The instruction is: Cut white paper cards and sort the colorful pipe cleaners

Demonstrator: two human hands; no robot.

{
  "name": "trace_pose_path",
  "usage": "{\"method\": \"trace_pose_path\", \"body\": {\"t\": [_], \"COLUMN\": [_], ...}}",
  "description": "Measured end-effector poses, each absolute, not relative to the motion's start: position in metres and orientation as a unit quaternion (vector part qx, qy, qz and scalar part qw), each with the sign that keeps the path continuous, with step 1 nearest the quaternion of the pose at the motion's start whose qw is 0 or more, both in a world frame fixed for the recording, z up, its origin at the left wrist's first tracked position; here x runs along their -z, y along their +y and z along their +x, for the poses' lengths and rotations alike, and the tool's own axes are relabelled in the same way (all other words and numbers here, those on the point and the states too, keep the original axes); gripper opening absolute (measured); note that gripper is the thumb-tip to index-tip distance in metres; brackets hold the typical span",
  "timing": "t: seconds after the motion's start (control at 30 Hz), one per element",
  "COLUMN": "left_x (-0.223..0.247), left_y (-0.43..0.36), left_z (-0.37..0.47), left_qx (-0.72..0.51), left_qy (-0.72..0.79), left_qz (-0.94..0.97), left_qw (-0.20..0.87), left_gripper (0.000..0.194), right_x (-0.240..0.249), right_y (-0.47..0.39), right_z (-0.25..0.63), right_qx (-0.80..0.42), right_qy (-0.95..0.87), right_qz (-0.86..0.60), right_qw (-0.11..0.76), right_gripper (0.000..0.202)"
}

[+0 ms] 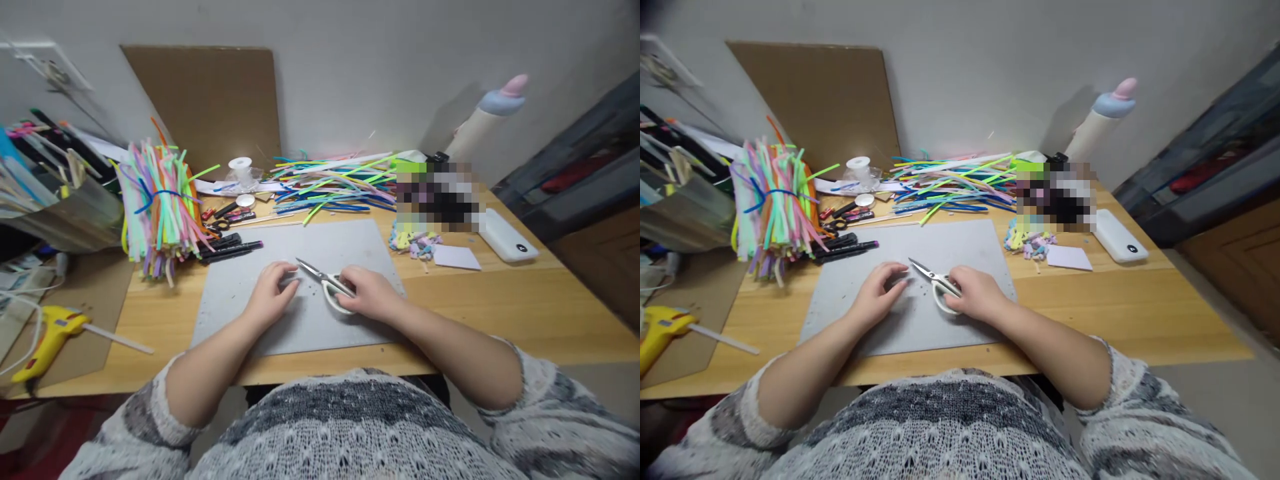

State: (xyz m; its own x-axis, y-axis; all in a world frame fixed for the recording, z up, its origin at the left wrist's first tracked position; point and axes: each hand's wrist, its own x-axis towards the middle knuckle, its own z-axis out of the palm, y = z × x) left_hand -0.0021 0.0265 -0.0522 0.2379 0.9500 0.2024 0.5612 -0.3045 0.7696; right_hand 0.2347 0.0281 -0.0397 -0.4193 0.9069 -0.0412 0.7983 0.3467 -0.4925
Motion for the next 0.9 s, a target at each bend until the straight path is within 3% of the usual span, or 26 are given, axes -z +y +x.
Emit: {"method": "trace_pose_path", "body": {"t": [0.2,0.27,0.37,0.47,0.6,0.7,0.9], "left_x": [0.057,0.058,0.053,0.044,0.031,0.018,-0.003], "left_y": [0.021,0.021,0.028,0.038,0.044,0.053,0.116], "left_z": [0.006,0.008,0.002,-0.012,-0.03,-0.041,-0.069], "left_qx": [-0.419,-0.457,-0.518,-0.536,-0.546,-0.566,-0.571], "left_qy": [0.431,0.452,0.498,0.52,0.532,0.532,0.6], "left_qz": [0.588,0.511,0.402,0.343,0.326,0.334,0.341], "left_qw": [0.541,0.571,0.568,0.57,0.559,0.533,0.446], "left_gripper": [0.043,0.053,0.06,0.043,0.027,0.026,0.026], "right_x": [0.034,0.033,0.037,0.048,0.066,0.076,0.081], "right_y": [0.026,0.028,0.029,0.033,0.042,0.051,0.056], "right_z": [0.184,0.17,0.166,0.174,0.181,0.179,0.178], "right_qx": [-0.229,-0.208,-0.226,-0.252,-0.318,-0.372,-0.37], "right_qy": [-0.801,-0.829,-0.862,-0.864,-0.808,-0.764,-0.776], "right_qz": [-0.514,-0.473,-0.363,-0.294,-0.336,-0.383,-0.376], "right_qw": [0.205,0.214,0.273,0.321,0.365,0.362,0.346], "right_gripper": [0.016,0.019,0.035,0.045,0.034,0.026,0.019]}}
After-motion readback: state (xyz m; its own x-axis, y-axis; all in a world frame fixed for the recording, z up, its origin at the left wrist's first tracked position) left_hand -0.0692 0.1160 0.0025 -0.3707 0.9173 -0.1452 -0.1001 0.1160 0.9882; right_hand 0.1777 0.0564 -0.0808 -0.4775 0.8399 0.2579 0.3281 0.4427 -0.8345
